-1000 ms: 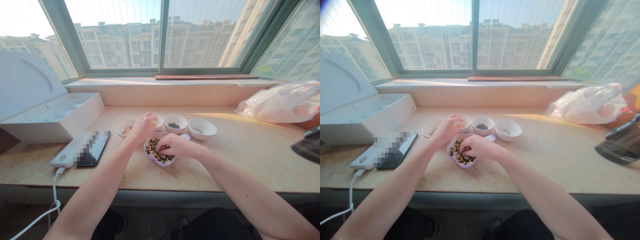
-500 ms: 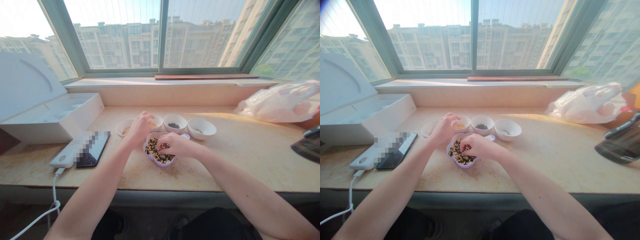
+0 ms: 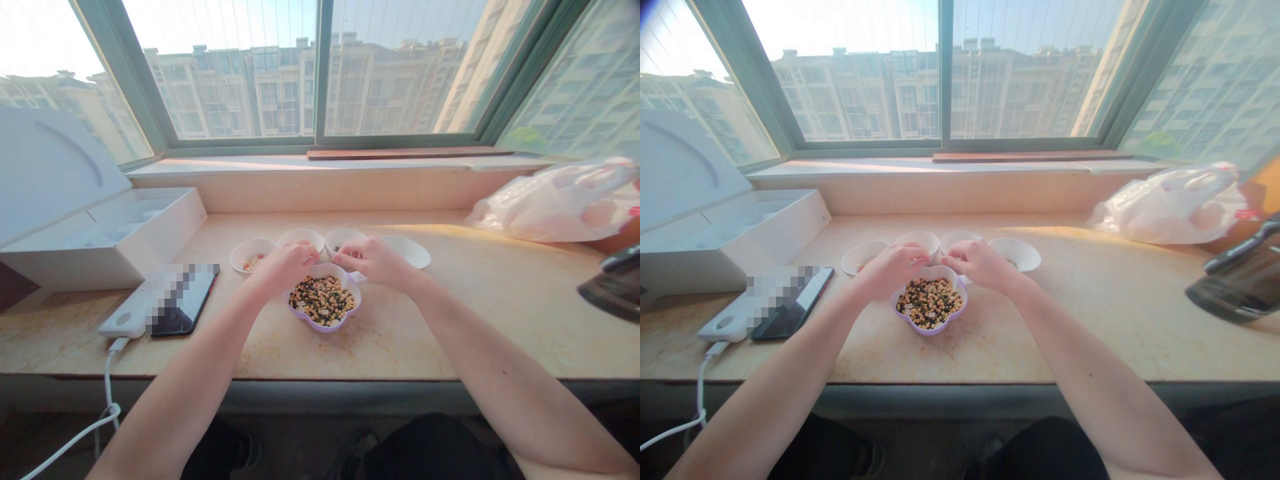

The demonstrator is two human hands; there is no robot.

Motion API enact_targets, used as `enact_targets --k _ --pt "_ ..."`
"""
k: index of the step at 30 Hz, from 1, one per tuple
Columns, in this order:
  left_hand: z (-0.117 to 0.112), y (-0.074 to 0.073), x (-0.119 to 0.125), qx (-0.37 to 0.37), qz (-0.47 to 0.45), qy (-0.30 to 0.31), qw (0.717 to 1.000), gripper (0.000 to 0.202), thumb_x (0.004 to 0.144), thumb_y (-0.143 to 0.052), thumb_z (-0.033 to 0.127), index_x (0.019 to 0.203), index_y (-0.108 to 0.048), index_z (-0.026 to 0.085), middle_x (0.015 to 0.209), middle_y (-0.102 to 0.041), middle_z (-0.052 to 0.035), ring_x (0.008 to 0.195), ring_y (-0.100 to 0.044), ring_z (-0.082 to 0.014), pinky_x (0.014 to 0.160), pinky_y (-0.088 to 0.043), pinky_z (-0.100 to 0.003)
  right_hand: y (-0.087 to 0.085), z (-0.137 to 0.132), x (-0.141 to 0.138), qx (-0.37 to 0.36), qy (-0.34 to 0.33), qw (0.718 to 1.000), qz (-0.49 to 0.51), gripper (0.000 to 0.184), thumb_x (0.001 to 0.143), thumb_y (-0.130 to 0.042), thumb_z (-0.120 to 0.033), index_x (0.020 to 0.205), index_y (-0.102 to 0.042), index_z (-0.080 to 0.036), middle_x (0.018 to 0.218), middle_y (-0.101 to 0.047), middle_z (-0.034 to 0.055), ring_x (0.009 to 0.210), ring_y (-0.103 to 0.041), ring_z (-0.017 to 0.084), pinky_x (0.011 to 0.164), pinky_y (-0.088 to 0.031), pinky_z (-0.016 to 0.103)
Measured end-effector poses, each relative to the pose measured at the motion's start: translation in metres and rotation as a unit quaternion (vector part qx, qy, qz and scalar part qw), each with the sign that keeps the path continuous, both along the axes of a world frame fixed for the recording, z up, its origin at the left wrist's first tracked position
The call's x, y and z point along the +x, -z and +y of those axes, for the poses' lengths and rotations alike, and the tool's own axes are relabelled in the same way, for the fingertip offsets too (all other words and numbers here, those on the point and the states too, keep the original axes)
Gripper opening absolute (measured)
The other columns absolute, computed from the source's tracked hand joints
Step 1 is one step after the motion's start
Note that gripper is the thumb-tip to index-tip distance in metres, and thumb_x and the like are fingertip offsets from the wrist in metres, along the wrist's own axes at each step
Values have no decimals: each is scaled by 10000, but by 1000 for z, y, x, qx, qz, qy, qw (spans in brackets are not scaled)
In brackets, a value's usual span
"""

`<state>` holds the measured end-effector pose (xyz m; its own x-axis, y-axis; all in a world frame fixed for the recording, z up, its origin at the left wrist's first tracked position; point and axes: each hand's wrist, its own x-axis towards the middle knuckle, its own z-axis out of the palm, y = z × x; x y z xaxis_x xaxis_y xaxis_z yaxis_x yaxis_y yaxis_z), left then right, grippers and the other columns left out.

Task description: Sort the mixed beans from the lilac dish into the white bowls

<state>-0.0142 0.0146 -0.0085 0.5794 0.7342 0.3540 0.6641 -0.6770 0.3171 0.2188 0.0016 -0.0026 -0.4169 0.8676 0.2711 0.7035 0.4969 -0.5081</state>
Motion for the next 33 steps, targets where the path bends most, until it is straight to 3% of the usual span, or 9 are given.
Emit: enact_targets --k 4,8,14,19,25,33 --pt "-11 -6 2 -17 36 65 997 232 939 -562 127 975 -773 216 1035 -750 -27 938 -698 -189 891 -523 -302 -11 18 44 59 169 984 -22 303 919 -618 -421 816 -786 -191 711 -722 41 672 -619 191 652 -417 306" --pt "-19 -5 6 -83 90 152 981 180 879 -669 175 1025 -760 225 1124 -739 -25 980 -700 -192 861 -527 -289 -12 33 76 52 246 964 -91 169 832 -664 -269 840 -816 -197 862 -792 69 816 -695 232 728 -475 305" --pt "-19 0 14 -100 141 203 964 214 827 -759 249 1036 -750 205 1127 -719 -57 1071 -672 -235 953 -511 -329 -6 40 89 -34 260 950 -171 235 793 -640 -194 896 -849 -221 951 -819 62 892 -729 246 727 -502 281" --pt "-18 1 17 -125 157 197 960 254 897 -613 132 1082 -752 237 1121 -741 -26 1031 -667 -194 904 -501 -294 -4 40 89 -119 248 944 -181 252 744 -665 -214 914 -852 -215 944 -818 58 842 -731 241 678 -494 273" --pt "-17 3 20 -155 149 172 961 304 898 -543 58 1017 -768 223 1083 -774 -15 1001 -683 -184 902 -498 -273 -4 37 84 -117 232 954 -151 359 746 -649 -231 1047 -843 -231 1007 -821 52 889 -728 242 690 -494 263" --pt "-17 7 17 -123 73 178 974 346 836 -539 -7 915 -776 234 963 -788 8 891 -712 -160 795 -509 -242 -2 31 78 -76 230 962 -127 350 733 -628 -221 996 -859 -234 971 -827 61 837 -737 240 638 -491 266"
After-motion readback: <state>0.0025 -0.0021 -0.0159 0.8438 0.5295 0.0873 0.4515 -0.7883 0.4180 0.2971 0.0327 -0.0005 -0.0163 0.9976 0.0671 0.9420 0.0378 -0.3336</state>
